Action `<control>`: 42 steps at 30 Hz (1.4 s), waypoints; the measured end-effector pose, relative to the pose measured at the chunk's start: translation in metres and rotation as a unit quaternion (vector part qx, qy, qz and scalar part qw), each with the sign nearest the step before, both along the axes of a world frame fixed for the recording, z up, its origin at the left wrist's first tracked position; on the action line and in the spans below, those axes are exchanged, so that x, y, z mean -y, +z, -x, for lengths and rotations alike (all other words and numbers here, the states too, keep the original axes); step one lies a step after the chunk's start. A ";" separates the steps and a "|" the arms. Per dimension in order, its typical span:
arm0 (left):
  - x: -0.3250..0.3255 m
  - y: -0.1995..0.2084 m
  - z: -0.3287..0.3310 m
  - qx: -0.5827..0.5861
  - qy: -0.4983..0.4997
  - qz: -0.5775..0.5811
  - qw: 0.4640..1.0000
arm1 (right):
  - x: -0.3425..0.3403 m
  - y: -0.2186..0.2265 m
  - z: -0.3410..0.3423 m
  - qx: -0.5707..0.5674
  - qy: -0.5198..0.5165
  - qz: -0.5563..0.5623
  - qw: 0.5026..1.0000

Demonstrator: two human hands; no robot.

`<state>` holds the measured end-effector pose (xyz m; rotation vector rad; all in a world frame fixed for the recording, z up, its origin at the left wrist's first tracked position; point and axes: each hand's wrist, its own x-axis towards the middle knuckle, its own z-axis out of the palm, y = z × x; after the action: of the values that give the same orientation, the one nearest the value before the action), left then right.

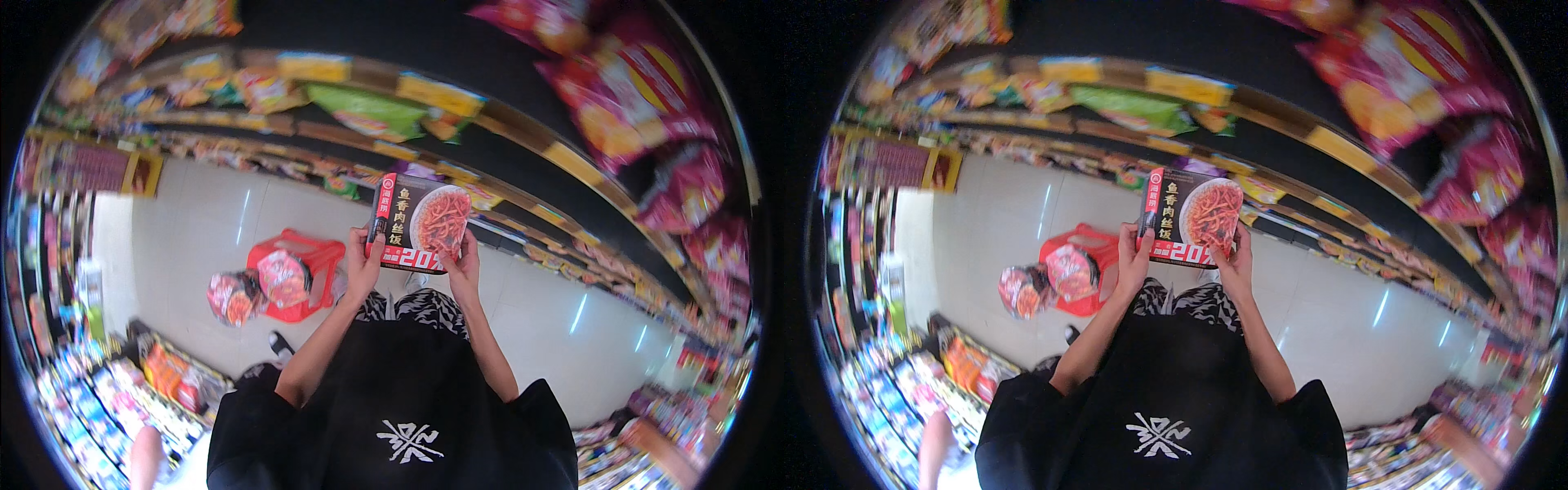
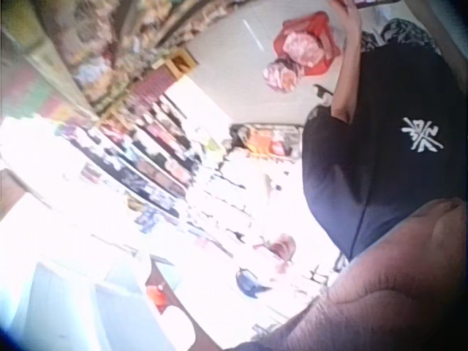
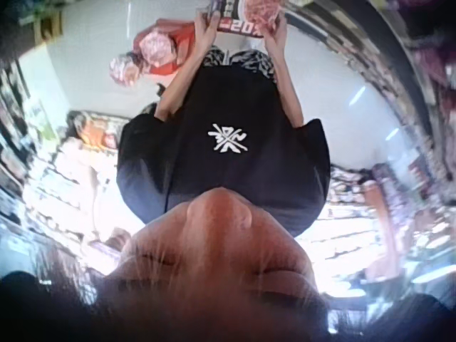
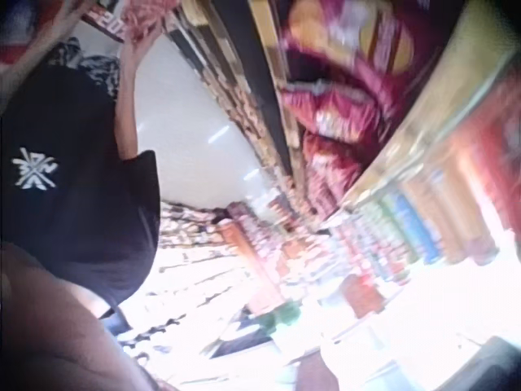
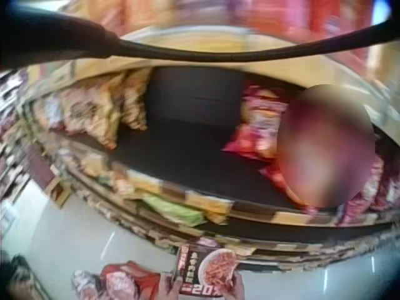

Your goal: The person places several packaged food containers onto a retail shelf, arranging them behind bags of snacks.

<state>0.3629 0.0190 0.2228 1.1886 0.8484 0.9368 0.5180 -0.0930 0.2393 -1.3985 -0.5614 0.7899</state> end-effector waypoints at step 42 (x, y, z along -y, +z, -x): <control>0.031 -0.170 0.310 -0.129 0.380 0.197 0.895 | -0.123 -0.200 0.259 0.041 0.498 0.199 0.843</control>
<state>0.0530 -0.0119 0.0528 0.6144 1.7007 1.1561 0.2590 0.0296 0.0394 -1.4803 -1.2912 1.7610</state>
